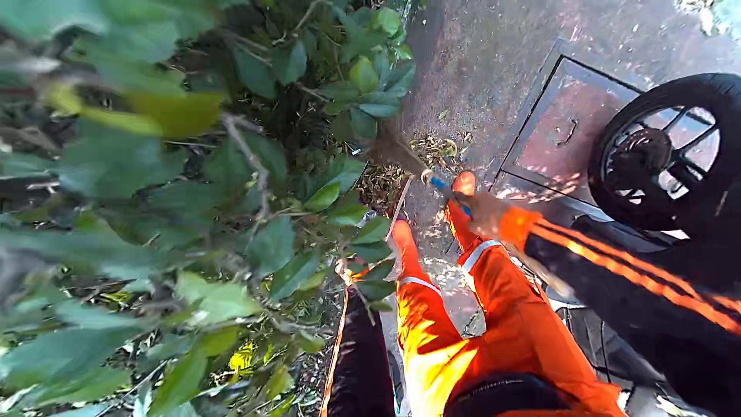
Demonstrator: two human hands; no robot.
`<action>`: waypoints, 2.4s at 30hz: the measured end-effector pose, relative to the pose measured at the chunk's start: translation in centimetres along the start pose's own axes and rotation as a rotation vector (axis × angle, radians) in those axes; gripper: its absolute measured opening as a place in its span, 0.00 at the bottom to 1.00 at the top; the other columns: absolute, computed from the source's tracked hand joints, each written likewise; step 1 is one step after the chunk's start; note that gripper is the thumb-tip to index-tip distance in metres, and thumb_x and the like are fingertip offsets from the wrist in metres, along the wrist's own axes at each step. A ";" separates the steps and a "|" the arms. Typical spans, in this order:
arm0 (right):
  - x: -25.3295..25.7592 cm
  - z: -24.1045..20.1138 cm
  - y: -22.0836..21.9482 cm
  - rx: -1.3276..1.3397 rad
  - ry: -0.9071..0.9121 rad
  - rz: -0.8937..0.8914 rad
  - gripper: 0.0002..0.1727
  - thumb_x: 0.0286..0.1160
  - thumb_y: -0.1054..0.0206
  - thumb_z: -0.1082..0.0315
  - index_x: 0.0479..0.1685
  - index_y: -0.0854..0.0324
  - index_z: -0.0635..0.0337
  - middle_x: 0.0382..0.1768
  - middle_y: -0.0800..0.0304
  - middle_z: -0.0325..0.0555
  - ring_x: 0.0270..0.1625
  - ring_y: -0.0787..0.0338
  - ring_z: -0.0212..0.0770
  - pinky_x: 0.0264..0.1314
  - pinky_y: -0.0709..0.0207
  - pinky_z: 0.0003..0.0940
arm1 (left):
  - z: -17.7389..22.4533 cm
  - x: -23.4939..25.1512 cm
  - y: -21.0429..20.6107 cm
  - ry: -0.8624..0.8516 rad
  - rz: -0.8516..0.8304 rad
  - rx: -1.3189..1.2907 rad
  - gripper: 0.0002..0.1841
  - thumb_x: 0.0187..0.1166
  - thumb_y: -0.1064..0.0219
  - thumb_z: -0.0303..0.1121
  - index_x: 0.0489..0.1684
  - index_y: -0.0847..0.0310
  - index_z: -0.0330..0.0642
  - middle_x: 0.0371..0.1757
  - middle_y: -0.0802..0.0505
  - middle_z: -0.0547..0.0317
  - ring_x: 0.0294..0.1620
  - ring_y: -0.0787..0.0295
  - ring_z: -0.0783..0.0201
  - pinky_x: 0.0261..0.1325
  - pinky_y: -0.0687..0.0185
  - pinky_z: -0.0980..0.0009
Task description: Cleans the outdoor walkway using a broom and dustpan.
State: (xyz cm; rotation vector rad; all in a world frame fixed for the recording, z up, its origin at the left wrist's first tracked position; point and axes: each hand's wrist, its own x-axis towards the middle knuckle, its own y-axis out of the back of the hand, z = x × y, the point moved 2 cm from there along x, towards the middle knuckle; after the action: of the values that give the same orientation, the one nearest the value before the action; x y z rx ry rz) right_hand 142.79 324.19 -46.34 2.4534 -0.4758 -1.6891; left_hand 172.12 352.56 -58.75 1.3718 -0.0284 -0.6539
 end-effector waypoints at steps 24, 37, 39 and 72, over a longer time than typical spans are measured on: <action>-9.5 -2.9 -7.8 0.190 -0.247 0.244 0.30 0.74 0.30 0.73 0.79 0.24 0.59 0.56 0.11 0.70 0.54 0.10 0.69 0.55 0.21 0.72 | 0.4 -3.7 4.8 0.164 -0.250 -0.123 0.28 0.73 0.20 0.37 0.71 0.19 0.36 0.61 0.07 0.39 0.64 0.10 0.47 0.72 0.20 0.50; -16.0 -5.1 -12.1 0.010 0.004 -0.353 0.37 0.73 0.32 0.78 0.87 0.33 0.55 0.63 0.13 0.63 0.63 0.13 0.61 0.66 0.23 0.63 | -6.9 -2.7 2.3 0.143 -0.133 -0.125 0.29 0.69 0.20 0.39 0.66 0.17 0.31 0.60 0.08 0.35 0.64 0.10 0.47 0.71 0.18 0.53; -19.1 -4.7 -9.0 0.021 -0.059 -0.238 0.41 0.74 0.31 0.76 0.91 0.35 0.41 0.54 0.08 0.57 0.50 0.09 0.55 0.55 0.18 0.60 | -8.5 -2.6 2.8 0.249 -0.159 -0.139 0.28 0.66 0.17 0.42 0.64 0.14 0.38 0.59 0.06 0.41 0.63 0.08 0.49 0.71 0.17 0.51; -20.8 -4.8 -19.4 0.174 -0.110 -0.140 0.44 0.69 0.29 0.74 0.92 0.37 0.51 0.64 0.11 0.63 0.64 0.11 0.60 0.68 0.22 0.64 | -10.9 -3.4 4.8 0.300 -0.198 -0.005 0.38 0.67 0.17 0.45 0.79 0.24 0.41 0.71 0.11 0.42 0.75 0.16 0.48 0.79 0.26 0.51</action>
State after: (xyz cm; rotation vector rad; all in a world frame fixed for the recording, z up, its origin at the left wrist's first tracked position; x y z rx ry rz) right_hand 144.09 348.89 -31.52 2.5783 -0.4937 -1.9213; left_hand 175.56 364.01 -55.64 1.4672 0.3520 -0.6054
